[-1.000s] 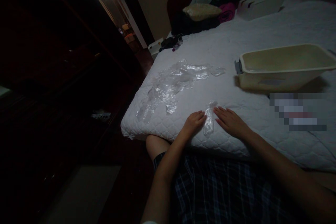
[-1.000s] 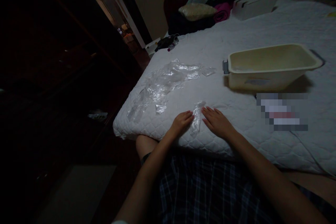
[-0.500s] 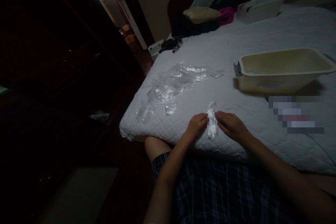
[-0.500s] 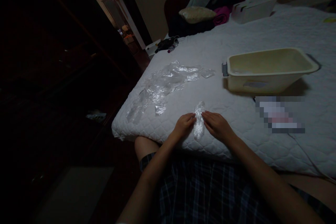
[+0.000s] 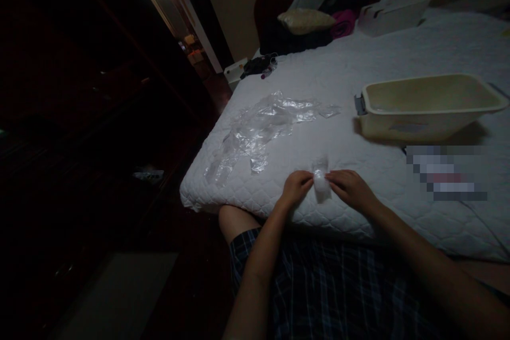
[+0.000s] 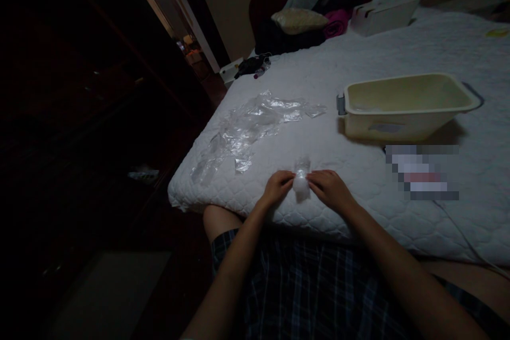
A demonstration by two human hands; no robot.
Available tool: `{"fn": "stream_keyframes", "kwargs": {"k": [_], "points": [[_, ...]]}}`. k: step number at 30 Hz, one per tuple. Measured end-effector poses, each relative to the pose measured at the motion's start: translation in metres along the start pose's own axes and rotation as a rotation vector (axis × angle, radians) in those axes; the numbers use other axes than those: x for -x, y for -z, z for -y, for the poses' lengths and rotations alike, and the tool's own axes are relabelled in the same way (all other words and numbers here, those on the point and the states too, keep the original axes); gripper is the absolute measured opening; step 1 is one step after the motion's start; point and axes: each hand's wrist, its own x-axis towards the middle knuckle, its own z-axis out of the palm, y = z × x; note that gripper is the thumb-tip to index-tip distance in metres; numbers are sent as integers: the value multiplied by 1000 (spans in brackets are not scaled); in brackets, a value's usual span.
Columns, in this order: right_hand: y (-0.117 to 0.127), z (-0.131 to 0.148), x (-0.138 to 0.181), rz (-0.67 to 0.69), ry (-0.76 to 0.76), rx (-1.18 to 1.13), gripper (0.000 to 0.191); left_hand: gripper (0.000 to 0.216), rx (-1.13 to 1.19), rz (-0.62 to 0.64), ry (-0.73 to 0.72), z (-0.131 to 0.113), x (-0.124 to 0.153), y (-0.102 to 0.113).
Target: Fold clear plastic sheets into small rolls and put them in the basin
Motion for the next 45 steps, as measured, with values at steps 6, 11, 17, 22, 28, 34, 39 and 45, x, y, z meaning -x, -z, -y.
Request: {"fn": "stream_keyframes", "kwargs": {"k": [6,11,17,22,28,34,39,45], "points": [[-2,0,-4,30,-118,-40,28,30,-26,-18,63,-11,-4,0],[-4,2,-10,53,-267,-85,36,33,-83,-42,149,-17,-8,-3],[-7,7,-18,57,-445,-60,42,34,-160,-85,312,-25,-15,-10],[-5,13,-21,56,-513,-35,43,34,-214,-125,368,-29,-20,-15],[-6,17,-24,30,-582,-32,38,33,-216,-145,378,-31,-20,-16],[-11,17,-25,-3,-591,-36,35,34,-262,-182,356,-31,-22,-21],[-14,14,-22,-62,-517,-13,33,32,-266,-188,350,-33,-23,-24],[-15,14,-21,-68,-495,6,31,26,-324,-226,334,-36,-21,-27]]}}
